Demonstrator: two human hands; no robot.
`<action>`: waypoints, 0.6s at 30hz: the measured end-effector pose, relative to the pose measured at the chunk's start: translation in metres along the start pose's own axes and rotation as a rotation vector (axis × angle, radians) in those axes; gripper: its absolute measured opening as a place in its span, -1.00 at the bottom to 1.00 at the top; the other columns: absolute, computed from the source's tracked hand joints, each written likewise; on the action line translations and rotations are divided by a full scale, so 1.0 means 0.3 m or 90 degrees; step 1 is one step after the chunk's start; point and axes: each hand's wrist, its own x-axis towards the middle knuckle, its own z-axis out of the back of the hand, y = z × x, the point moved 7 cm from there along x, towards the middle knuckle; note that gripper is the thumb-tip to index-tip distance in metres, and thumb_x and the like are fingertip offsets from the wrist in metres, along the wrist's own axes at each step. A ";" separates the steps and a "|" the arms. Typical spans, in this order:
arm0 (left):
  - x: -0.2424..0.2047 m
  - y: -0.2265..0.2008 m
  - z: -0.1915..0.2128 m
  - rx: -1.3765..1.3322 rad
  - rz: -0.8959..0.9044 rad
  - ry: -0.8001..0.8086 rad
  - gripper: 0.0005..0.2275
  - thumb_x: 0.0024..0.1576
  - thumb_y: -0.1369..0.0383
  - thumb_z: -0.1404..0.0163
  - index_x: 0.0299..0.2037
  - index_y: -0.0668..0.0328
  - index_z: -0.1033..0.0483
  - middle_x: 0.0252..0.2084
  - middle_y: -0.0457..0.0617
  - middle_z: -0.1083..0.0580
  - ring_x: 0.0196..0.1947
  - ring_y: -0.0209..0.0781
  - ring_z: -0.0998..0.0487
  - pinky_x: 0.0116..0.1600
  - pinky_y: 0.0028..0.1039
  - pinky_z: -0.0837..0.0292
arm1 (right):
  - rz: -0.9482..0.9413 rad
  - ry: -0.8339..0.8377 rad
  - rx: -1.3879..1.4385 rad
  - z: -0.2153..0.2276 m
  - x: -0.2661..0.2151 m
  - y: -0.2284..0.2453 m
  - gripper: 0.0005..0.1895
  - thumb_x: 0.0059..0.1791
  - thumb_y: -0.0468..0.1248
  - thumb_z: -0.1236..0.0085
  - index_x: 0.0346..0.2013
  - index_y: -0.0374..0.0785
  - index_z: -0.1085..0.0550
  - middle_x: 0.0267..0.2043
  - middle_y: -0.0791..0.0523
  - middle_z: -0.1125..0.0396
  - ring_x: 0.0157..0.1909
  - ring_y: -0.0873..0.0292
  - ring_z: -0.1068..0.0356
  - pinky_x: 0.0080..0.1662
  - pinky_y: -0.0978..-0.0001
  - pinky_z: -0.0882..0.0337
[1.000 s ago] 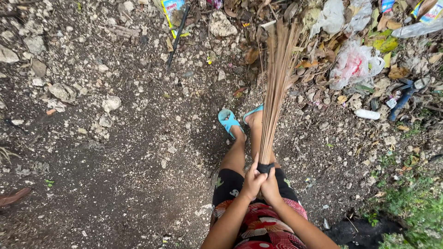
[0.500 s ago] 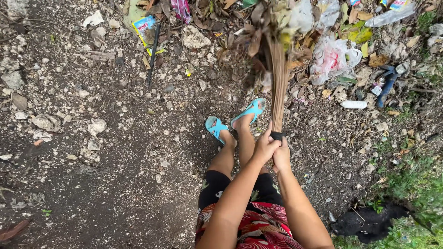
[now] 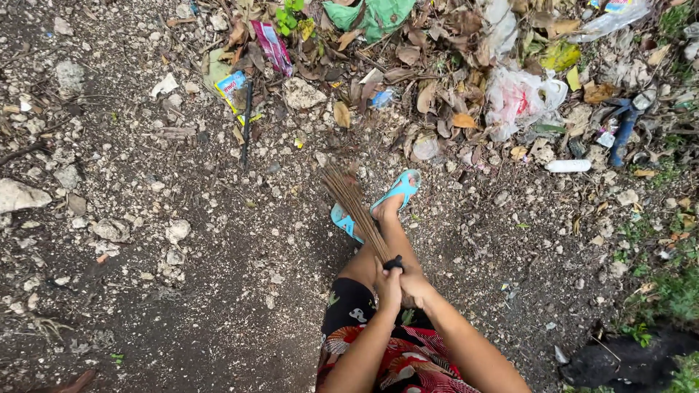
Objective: Sweeping leaves and plastic trash in an outdoor area using a stick broom.
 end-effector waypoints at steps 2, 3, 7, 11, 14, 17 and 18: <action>0.183 0.029 -0.139 0.007 -0.008 0.085 -0.28 0.04 0.53 0.02 0.49 0.30 -0.02 -0.05 0.01 -0.46 -0.17 -0.27 -0.49 -0.07 -0.55 -0.41 | 0.090 -0.048 0.010 0.110 0.147 0.124 -0.58 -0.01 -0.22 -0.26 0.04 -0.44 -0.48 -0.18 -0.02 -0.49 -0.21 0.15 -0.44 -0.17 0.33 -0.46; 0.243 0.060 -0.217 0.007 -0.011 0.159 -0.33 0.08 0.52 -0.01 0.47 0.38 -0.09 -0.21 -0.06 -0.46 -0.31 -0.33 -0.45 -0.21 -0.59 -0.39 | 0.171 -0.094 0.009 0.182 0.197 0.177 -0.61 0.01 -0.22 -0.27 0.00 -0.48 -0.49 -0.20 -0.02 -0.50 -0.25 0.16 -0.44 -0.19 0.33 -0.47; 0.159 -0.168 -0.324 0.097 -0.004 0.202 -0.22 0.06 0.51 0.01 0.55 0.18 0.06 -0.34 -0.12 -0.36 -0.41 -0.40 -0.35 -0.32 -0.63 -0.33 | 0.202 -0.143 0.066 0.169 -0.014 0.328 -0.66 0.00 -0.26 -0.16 0.06 -0.26 -0.43 -0.21 0.07 -0.48 -0.24 0.21 -0.42 -0.18 0.37 -0.44; 0.002 -0.324 -0.244 0.206 -0.142 0.279 -0.23 0.04 0.54 0.02 0.55 0.16 -0.01 -0.11 -0.05 -0.43 -0.29 -0.37 -0.42 -0.16 -0.61 -0.39 | 0.296 -0.139 0.180 0.079 -0.133 0.267 -0.63 0.00 -0.30 -0.17 0.07 -0.23 -0.32 -0.12 0.10 -0.39 -0.14 0.24 -0.37 -0.09 0.37 -0.43; -0.071 -0.324 -0.115 0.189 -0.124 0.224 -0.22 0.02 0.54 0.04 0.54 0.14 0.03 0.02 0.04 -0.50 -0.20 -0.33 -0.51 -0.05 -0.56 -0.46 | 0.233 -0.046 0.135 -0.042 -0.146 0.186 -0.58 -0.01 -0.27 -0.20 0.11 -0.22 -0.32 -0.09 0.11 -0.39 -0.09 0.25 -0.35 -0.03 0.38 -0.41; 0.069 -0.240 -0.009 0.051 -0.044 0.083 -0.22 0.02 0.55 0.09 0.53 0.19 0.10 0.03 0.08 -0.51 -0.17 -0.28 -0.55 -0.01 -0.52 -0.48 | 0.155 0.049 0.028 -0.139 0.004 0.236 -0.56 -0.02 -0.24 -0.26 0.10 -0.28 -0.36 -0.09 0.08 -0.41 -0.05 0.23 -0.37 0.01 0.39 -0.40; 0.126 -0.202 0.032 -0.061 -0.040 -0.003 -0.23 0.03 0.56 0.12 0.52 0.25 0.14 0.06 0.08 -0.49 -0.13 -0.24 -0.56 0.03 -0.51 -0.48 | 0.118 0.085 -0.029 -0.162 0.064 0.253 -0.54 -0.02 -0.21 -0.29 0.09 -0.33 -0.39 -0.10 0.05 -0.43 -0.05 0.20 -0.39 0.02 0.38 -0.40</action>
